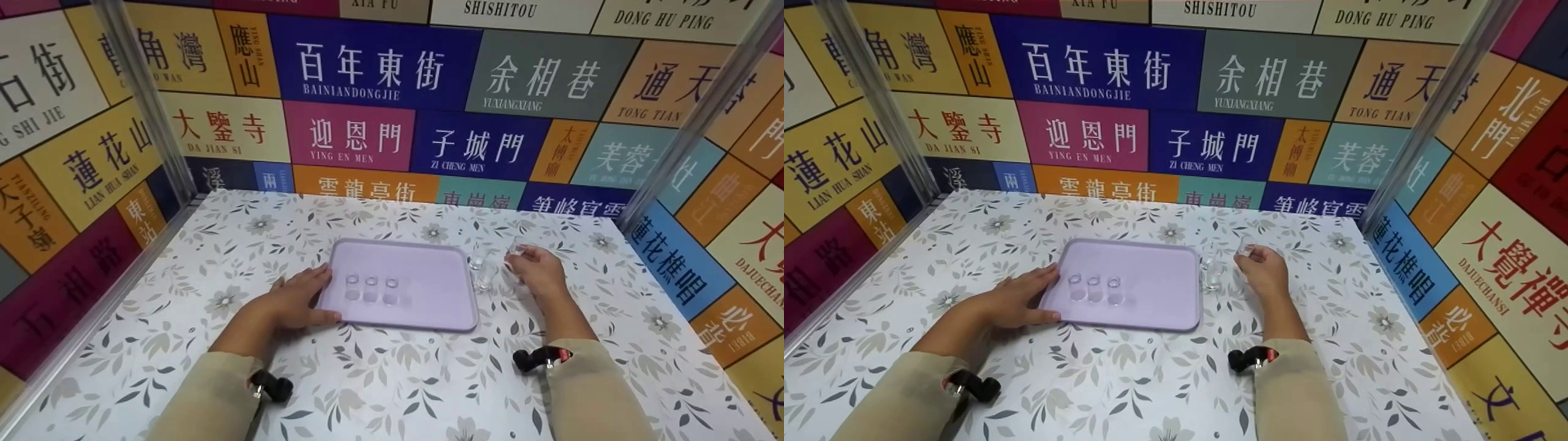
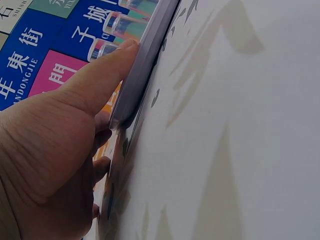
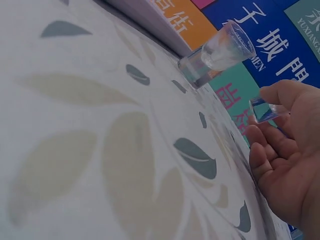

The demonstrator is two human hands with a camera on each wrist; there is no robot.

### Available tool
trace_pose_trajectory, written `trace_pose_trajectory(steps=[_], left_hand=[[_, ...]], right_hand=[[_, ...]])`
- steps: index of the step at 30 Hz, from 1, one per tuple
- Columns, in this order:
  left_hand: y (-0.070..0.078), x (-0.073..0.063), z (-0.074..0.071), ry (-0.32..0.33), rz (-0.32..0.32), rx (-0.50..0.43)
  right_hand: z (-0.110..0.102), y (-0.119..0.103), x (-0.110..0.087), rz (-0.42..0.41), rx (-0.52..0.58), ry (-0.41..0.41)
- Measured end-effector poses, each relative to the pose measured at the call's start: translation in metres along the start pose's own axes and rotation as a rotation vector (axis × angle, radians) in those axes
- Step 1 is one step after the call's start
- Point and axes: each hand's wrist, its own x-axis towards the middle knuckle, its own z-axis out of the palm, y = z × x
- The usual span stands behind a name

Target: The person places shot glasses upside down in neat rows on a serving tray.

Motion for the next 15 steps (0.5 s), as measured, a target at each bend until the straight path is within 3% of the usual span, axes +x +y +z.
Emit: trace_pose_trajectory(steps=[7, 15], left_hand=[[0.0001, -0.0001, -0.0005, -0.001, -0.003, 0.009], [0.0009, 0.0002, -0.0007, -0.007, -0.008, 0.0]], right_hand=[[0.0032, -0.0084, -0.0007, 0.016, 0.09, 0.039], [0.0034, -0.0114, -0.0022, -0.052, 0.142, 0.057]])
